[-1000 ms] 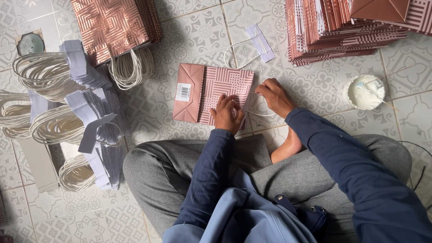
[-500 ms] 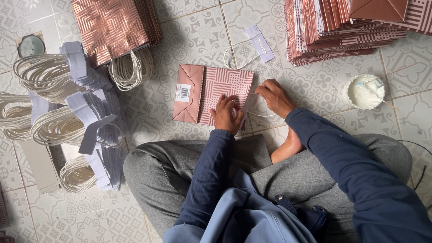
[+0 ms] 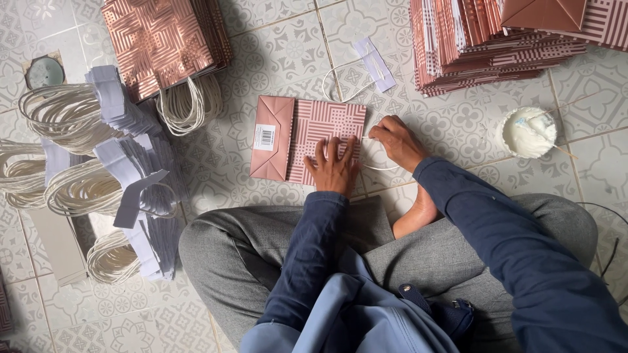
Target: The person sits on the floor and assembles patterned gift bags by attaching white paper handles. They apply glue from a small container to the handle tabs and press them onto the bag, then stack the finished items.
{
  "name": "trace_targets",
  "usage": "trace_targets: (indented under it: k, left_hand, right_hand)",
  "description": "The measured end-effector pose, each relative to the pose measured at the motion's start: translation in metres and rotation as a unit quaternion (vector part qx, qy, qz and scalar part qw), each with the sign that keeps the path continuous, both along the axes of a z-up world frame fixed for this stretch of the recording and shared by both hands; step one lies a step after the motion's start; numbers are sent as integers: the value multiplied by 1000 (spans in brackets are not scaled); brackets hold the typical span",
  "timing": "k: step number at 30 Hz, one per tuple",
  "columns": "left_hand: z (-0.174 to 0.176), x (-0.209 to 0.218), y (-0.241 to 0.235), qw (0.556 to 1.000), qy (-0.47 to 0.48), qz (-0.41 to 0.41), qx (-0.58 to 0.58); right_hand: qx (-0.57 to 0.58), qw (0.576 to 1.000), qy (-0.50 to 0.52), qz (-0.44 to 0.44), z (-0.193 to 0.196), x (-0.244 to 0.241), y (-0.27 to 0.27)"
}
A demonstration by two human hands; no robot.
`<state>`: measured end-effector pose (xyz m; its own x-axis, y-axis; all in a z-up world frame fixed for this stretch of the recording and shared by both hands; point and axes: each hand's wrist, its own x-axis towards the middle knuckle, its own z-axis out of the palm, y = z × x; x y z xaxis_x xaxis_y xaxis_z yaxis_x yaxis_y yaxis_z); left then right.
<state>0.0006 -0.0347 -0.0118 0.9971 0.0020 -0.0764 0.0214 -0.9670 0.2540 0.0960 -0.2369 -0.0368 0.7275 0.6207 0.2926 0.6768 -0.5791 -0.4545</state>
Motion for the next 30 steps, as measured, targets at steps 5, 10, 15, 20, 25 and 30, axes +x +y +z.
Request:
trace_targets:
  k: [5, 10, 15, 20, 25, 30]
  left_hand:
    - [-29, 19, -4, 994, -99, -45, 5]
    - [-38, 33, -5, 994, -78, -69, -45]
    - [-22, 33, -1, 993, -36, -109, 31]
    - [-2, 33, -1, 994, 0, -113, 2]
    - [0, 38, -2, 993, 14, -119, 21]
    - [9, 36, 0, 986, -86, -105, 95]
  right_hand:
    - [-1, 1000, 23, -1, 4, -1, -1]
    - [-17, 999, 39, -6, 14, 3, -2]
    - [-23, 963, 266, -36, 63, 17, 8]
    - [-49, 968, 242, -38, 89, 82, 38]
    - [-73, 958, 222, -167, 27, 157, 93]
    - [0, 944, 223, -242, 6, 187, 108]
